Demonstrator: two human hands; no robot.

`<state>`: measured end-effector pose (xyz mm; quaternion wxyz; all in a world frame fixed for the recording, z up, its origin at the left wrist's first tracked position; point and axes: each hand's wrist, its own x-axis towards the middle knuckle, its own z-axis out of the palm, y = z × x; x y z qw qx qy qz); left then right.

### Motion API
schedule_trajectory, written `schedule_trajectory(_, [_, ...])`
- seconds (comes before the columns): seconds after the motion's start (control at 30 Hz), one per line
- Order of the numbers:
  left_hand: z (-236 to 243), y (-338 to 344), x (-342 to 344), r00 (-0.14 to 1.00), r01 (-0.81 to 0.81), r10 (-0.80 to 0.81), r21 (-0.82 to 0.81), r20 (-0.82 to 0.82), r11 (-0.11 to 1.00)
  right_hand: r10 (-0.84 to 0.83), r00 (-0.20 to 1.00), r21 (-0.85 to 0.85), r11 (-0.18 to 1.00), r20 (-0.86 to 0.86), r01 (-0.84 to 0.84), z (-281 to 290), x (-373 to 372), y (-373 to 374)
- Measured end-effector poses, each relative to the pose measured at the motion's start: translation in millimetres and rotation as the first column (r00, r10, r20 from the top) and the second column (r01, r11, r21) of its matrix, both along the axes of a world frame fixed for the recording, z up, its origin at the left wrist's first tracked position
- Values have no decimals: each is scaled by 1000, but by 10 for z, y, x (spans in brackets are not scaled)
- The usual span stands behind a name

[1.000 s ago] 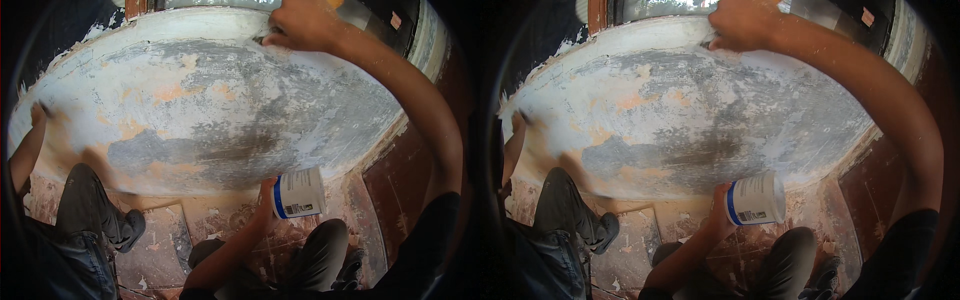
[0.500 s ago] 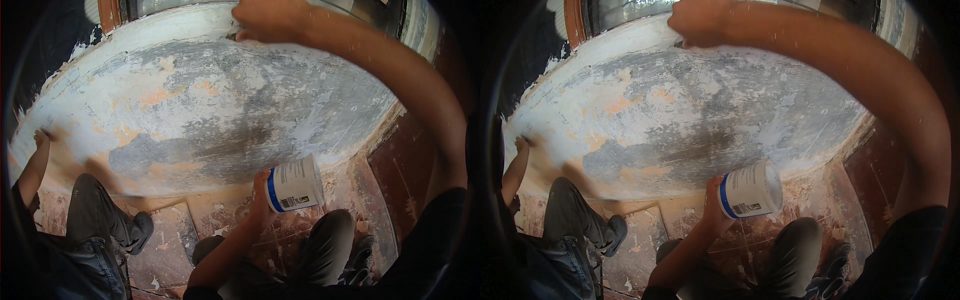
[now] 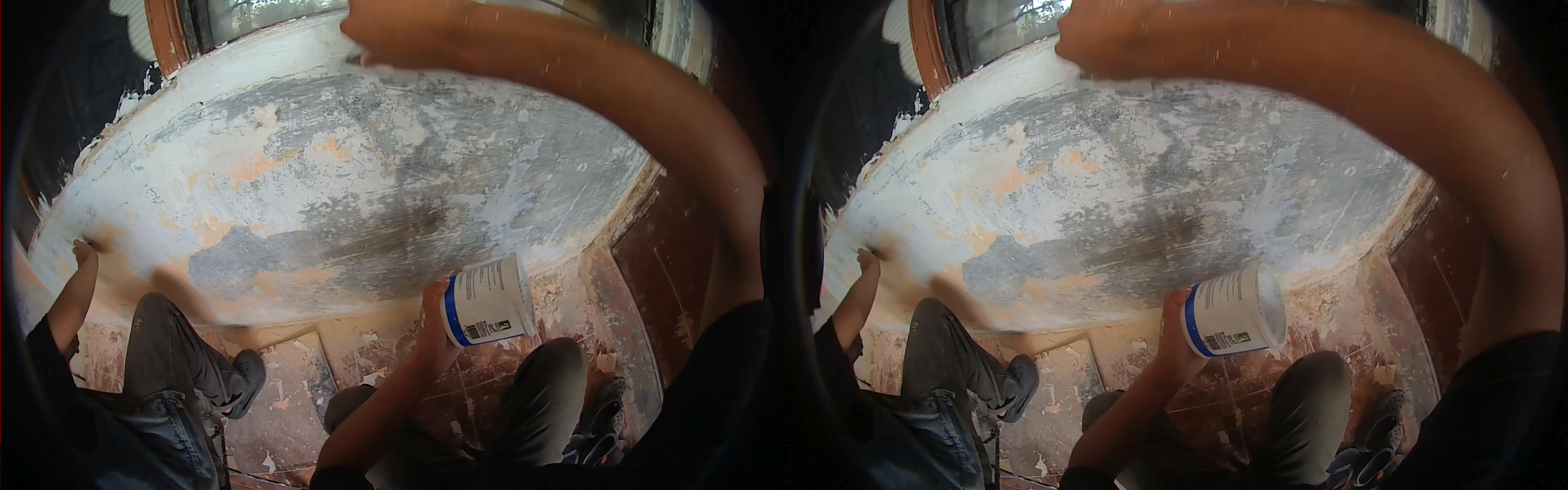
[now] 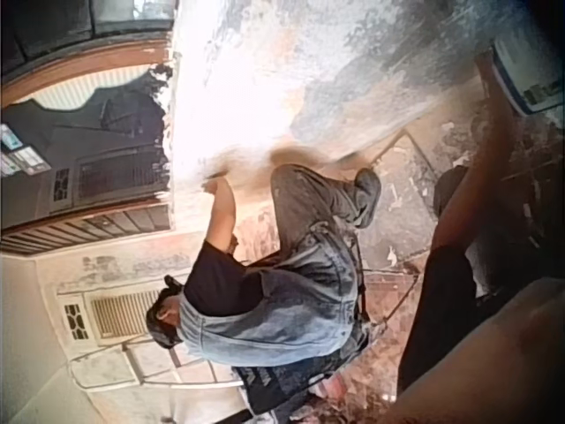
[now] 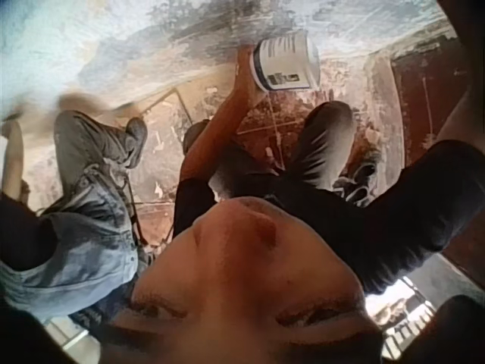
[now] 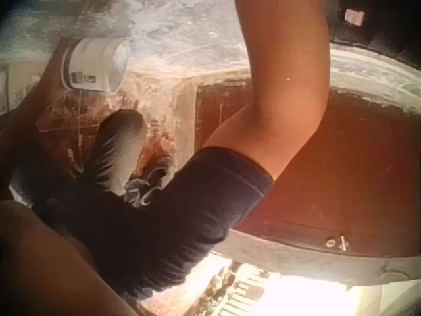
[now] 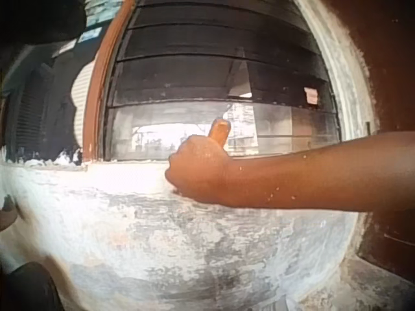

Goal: The person applies wall filler from a bucket to a damaged wall using a putty knife.

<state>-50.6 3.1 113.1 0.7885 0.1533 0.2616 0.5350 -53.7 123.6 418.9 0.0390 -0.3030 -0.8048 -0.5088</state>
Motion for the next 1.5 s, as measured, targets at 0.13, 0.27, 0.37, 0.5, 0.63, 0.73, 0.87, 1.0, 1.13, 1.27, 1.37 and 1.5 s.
schedule_trajectory(0.13, [33,-44,-13,999,42,-42,-15,1,999,-11,999,4,1000,41,11,247,108,-6])
schedule_trajectory(0.27, [61,-69,-106,998,2,2,58,-67,998,-86,989,-112,991,-123,73,249,117,-63])
schedule_trajectory(0.37, [12,-94,-68,998,-15,21,109,-53,994,-186,916,-92,982,-354,164,338,378,-152])
schedule_trajectory(0.5, [37,-18,-164,996,18,-18,5,92,1000,-65,925,134,983,-374,123,554,940,-369])
schedule_trajectory(0.63, [-141,128,-180,997,-19,17,26,73,999,-108,925,16,992,-364,122,443,1100,-266])
schedule_trajectory(0.73, [-158,150,-134,995,-30,31,-15,97,999,-117,953,13,992,-279,125,186,1024,-296])
schedule_trajectory(0.87, [-53,150,-51,998,42,-43,26,39,999,184,956,196,971,-230,-139,-157,920,-3])
schedule_trajectory(1.0, [-19,166,-38,998,62,-62,10,-17,998,110,929,77,993,-353,-88,-164,843,-253])
schedule_trajectory(1.13, [-117,163,-110,998,11,-9,-30,67,999,0,898,-97,994,-441,-48,-214,1088,-625])
schedule_trajectory(1.27, [-71,99,-316,985,-162,164,-42,58,986,62,158,-32,845,-986,-534,-478,1505,-810])
schedule_trajectory(1.37, [-28,90,-376,940,-283,272,25,203,959,70,-35,78,830,-997,-552,-833,1805,-733])
schedule_trajectory(1.5, [107,-117,-654,891,-451,442,313,104,836,-239,75,-217,649,-968,-729,-1385,1791,-405])
